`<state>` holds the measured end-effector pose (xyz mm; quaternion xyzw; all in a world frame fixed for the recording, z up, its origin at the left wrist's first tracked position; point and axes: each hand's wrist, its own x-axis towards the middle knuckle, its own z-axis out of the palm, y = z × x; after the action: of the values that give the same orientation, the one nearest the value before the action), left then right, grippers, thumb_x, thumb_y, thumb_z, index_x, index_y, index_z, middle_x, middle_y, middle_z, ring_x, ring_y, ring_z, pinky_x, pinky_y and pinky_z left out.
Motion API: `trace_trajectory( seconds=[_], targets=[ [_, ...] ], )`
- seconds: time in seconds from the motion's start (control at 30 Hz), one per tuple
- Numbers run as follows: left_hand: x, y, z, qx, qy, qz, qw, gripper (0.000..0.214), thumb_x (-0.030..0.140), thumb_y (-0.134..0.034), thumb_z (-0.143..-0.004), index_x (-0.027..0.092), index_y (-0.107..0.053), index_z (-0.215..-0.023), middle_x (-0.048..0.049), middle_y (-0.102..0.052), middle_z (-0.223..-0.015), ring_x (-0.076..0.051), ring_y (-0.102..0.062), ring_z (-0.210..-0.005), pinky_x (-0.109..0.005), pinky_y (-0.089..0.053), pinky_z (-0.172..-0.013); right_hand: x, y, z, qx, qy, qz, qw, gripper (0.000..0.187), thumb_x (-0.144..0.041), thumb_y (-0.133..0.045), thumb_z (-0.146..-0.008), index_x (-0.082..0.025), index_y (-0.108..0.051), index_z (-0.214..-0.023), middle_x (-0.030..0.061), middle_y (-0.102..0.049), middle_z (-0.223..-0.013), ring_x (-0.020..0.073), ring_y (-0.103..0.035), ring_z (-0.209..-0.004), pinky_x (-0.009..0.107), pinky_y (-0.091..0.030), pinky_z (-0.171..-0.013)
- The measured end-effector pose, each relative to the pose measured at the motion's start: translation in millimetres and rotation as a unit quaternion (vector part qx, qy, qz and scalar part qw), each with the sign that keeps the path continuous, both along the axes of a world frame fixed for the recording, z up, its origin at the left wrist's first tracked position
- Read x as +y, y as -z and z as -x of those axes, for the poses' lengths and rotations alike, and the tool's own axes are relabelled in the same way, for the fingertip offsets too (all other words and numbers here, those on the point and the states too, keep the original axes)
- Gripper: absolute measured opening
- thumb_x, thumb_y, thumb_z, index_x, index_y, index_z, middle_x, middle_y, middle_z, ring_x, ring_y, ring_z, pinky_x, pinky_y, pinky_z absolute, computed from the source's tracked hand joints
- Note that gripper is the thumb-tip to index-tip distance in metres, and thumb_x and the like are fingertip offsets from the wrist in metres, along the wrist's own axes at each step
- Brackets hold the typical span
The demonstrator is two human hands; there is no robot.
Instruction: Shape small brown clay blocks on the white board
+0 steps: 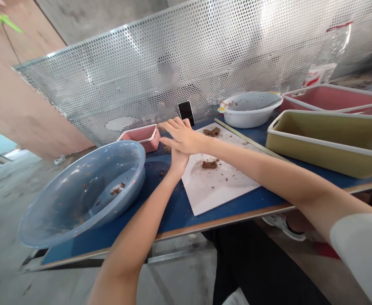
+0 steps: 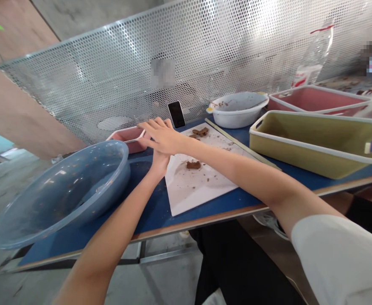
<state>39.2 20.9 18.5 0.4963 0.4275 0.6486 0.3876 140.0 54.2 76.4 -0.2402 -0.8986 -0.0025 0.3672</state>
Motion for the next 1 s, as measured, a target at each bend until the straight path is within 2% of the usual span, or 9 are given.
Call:
trace_trajectory(
  seconds=[0.07,0.13,0.3,0.5,0.6,0.7,0.8,0.9,1.0],
  targets=[
    [1.6,-0.2,-0.2,0.005,-0.001,-0.011,1.0,0.017,0.008,-0.079,-0.085,0.02,-0.068,-0.092,0.0006,-0.069,-0.086,-0.015,-0.064,-0.08,-0.023,-0.052,-0.072,9.9,2.2,0.1,0.019,0.023,0.041,0.999,0.075,-0.07,-0.023,-0.12,-0.018,-0.057,-0.163,0.0183,-0.067,-0.155,0.0373,-0.054,-0.136,0.057,-0.038,-0.122],
    [1.6,-1.6,-0.5,-0.001,-0.007,-0.003,1.0,0.019,0.006,-0.075,-0.084,0.021,-0.064,-0.09,0.002,-0.066,-0.082,-0.012,-0.057,-0.07,-0.023,-0.047,-0.066,18.5,3.4,-0.3,0.023,0.044,0.086,0.995,0.069,-0.066,-0.029,-0.12,-0.018,-0.059,-0.159,0.0177,-0.069,-0.153,0.037,-0.056,-0.133,0.056,-0.039,-0.121],
    [-0.2,-6.8,0.7,-0.047,-0.016,0.05,0.998,0.023,0.006,-0.069,-0.085,0.023,-0.054,-0.09,0.0032,-0.061,-0.081,-0.01,-0.057,-0.063,-0.023,-0.042,-0.059,29.4,7.5,-2.6,0.031,0.069,0.16,0.984,0.058,-0.053,-0.04,-0.118,-0.015,-0.061,-0.156,0.0163,-0.077,-0.137,0.0371,-0.057,-0.129,0.056,-0.039,-0.118],
    [0.6,-11.5,1.3,-0.117,0.024,0.096,0.988,0.035,0.011,-0.067,-0.094,0.024,-0.039,-0.078,0.0092,-0.036,-0.06,-0.007,-0.034,-0.048,-0.02,-0.024,-0.049,32.7,20.2,1.1,0.034,0.077,0.162,0.983,0.053,-0.05,-0.038,-0.117,-0.018,-0.063,-0.151,0.0171,-0.077,-0.141,0.0375,-0.057,-0.13,0.058,-0.038,-0.116],
    [0.6,-14.0,2.7,-0.138,0.019,0.111,0.984,0.04,0.017,-0.064,-0.104,0.024,-0.037,-0.076,0.0094,-0.035,-0.059,-0.005,-0.028,-0.043,-0.02,-0.019,-0.046,32.6,26.6,3.7,0.019,0.085,0.159,0.983,0.053,-0.049,-0.037,-0.117,-0.019,-0.063,-0.151,0.0173,-0.075,-0.146,0.038,-0.057,-0.131,0.058,-0.039,-0.115],
    [1.3,-16.9,4.9,-0.154,-0.004,0.114,0.981,0.04,0.017,-0.055,-0.111,0.024,-0.038,-0.075,0.01,-0.034,-0.056,-0.004,-0.024,-0.039,-0.02,-0.015,-0.044,30.0,29.5,4.7,0.006,0.089,0.158,0.983,0.048,-0.045,-0.039,-0.117,-0.019,-0.064,-0.15,0.0169,-0.075,-0.149,0.0384,-0.058,-0.133,0.058,-0.04,-0.116],
    [3.3,-19.1,7.4,-0.166,-0.026,0.113,0.979,0.039,0.01,-0.05,-0.109,0.023,-0.039,-0.074,0.0105,-0.035,-0.053,-0.004,-0.025,-0.037,-0.019,-0.015,-0.043,25.6,25.6,2.7,0.026,0.106,0.147,0.983,0.04,-0.04,-0.042,-0.118,-0.018,-0.068,-0.139,0.0161,-0.079,-0.138,0.037,-0.062,-0.128,0.054,-0.042,-0.112],
    [5.5,-19.4,10.8,-0.164,-0.033,0.115,0.979,0.036,0.007,-0.054,-0.103,0.022,-0.042,-0.074,0.0099,-0.042,-0.054,-0.004,-0.026,-0.036,-0.019,-0.016,-0.042,20.4,16.3,-5.3,0.087,0.063,0.159,0.981,0.033,-0.037,-0.046,-0.118,-0.018,-0.071,-0.128,0.0119,-0.082,-0.113,0.0279,-0.07,-0.104,0.041,-0.047,-0.096],
    [6.5,-16.8,14.1,-0.152,-0.032,0.11,0.982,0.036,0.01,-0.058,-0.103,0.022,-0.043,-0.073,0.01,-0.043,-0.053,-0.003,-0.026,-0.036,-0.019,-0.017,-0.042,14.1,9.7,-21.2,0.092,-0.018,0.185,0.978,0.026,-0.04,-0.059,-0.114,-0.018,-0.074,-0.113,0.0053,-0.078,-0.094,0.0197,-0.066,-0.083,0.033,-0.045,-0.08]
  ],
)
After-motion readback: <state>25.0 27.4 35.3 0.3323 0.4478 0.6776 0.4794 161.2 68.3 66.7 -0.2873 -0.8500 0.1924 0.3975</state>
